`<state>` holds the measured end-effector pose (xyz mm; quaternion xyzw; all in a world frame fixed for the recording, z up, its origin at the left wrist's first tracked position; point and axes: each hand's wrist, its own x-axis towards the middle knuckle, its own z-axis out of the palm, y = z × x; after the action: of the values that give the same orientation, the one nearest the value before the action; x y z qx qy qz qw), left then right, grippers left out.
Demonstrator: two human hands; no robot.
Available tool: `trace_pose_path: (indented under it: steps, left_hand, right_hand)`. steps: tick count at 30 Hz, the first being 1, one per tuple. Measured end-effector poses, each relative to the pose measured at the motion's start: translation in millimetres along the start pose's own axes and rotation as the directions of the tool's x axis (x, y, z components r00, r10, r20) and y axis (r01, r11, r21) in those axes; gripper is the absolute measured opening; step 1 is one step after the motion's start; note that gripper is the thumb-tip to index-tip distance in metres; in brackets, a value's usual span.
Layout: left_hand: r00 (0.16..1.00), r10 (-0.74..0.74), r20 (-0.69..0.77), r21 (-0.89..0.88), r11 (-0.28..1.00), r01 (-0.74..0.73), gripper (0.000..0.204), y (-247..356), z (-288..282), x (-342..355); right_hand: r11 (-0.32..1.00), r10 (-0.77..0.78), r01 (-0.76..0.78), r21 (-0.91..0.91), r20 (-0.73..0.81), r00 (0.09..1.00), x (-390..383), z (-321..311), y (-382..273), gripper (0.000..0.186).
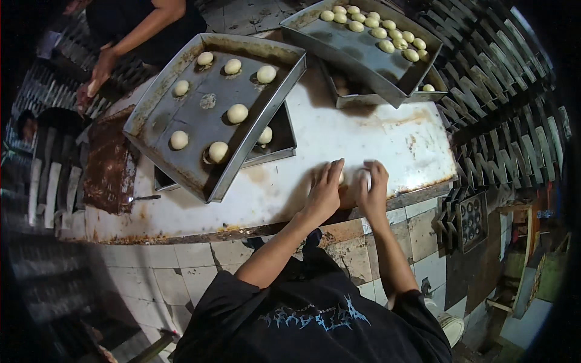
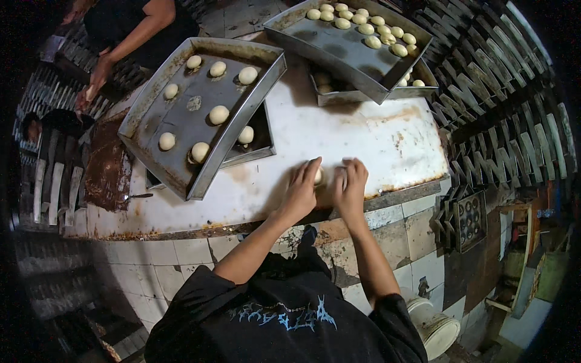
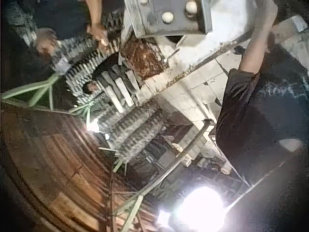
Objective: Filling small dough balls with chocolate filling and placing them onto a baking tray.
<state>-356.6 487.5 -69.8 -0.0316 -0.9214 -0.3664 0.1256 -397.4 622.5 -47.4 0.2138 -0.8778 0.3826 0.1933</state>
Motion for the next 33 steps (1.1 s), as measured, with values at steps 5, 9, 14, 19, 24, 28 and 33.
trace_pose_path:
  steps: [5,9,14,19,24,28,33]
  left_hand:
    - [0.966,-0.225,0.125,-0.132,0.961,0.241,0.068,12,-63,-44]
    - [0.885,-0.465,-0.021,-0.147,0.877,0.457,0.048,-48,-136,-134]
    - [0.878,-0.478,0.009,-0.193,0.861,0.47,0.036,-70,-160,-166]
    - [0.906,-0.316,0.281,-0.347,0.847,0.403,0.04,-81,-223,-152]
    - [0.865,-0.363,0.347,-0.448,0.746,0.493,0.043,-145,-275,-191]
    - [0.925,-0.272,0.267,-0.466,0.803,0.371,0.044,-171,-284,-208]
    - [0.906,-0.35,0.24,-0.487,0.764,0.424,0.041,-153,-312,-197]
  right_hand:
    - [0.976,-0.02,-0.029,0.217,0.219,0.976,-3,69,-10,0.007]
    - [0.955,-0.295,0.265,0.133,0.333,0.896,-27,23,-22,0.006]
    - [0.957,0.014,0.032,-0.289,0.157,0.988,43,57,37,0.009]
    - [0.999,0.016,-0.007,-0.042,0.213,0.977,-5,101,-20,0.013]
    - [0.902,0.409,-0.22,-0.371,0.574,0.71,-7,32,-54,0.022]
    - [0.834,0.207,-0.494,0.248,0.689,0.695,97,36,-167,0.025]
    - [0.928,-0.289,0.367,-0.057,0.508,0.811,225,196,-249,0.032]
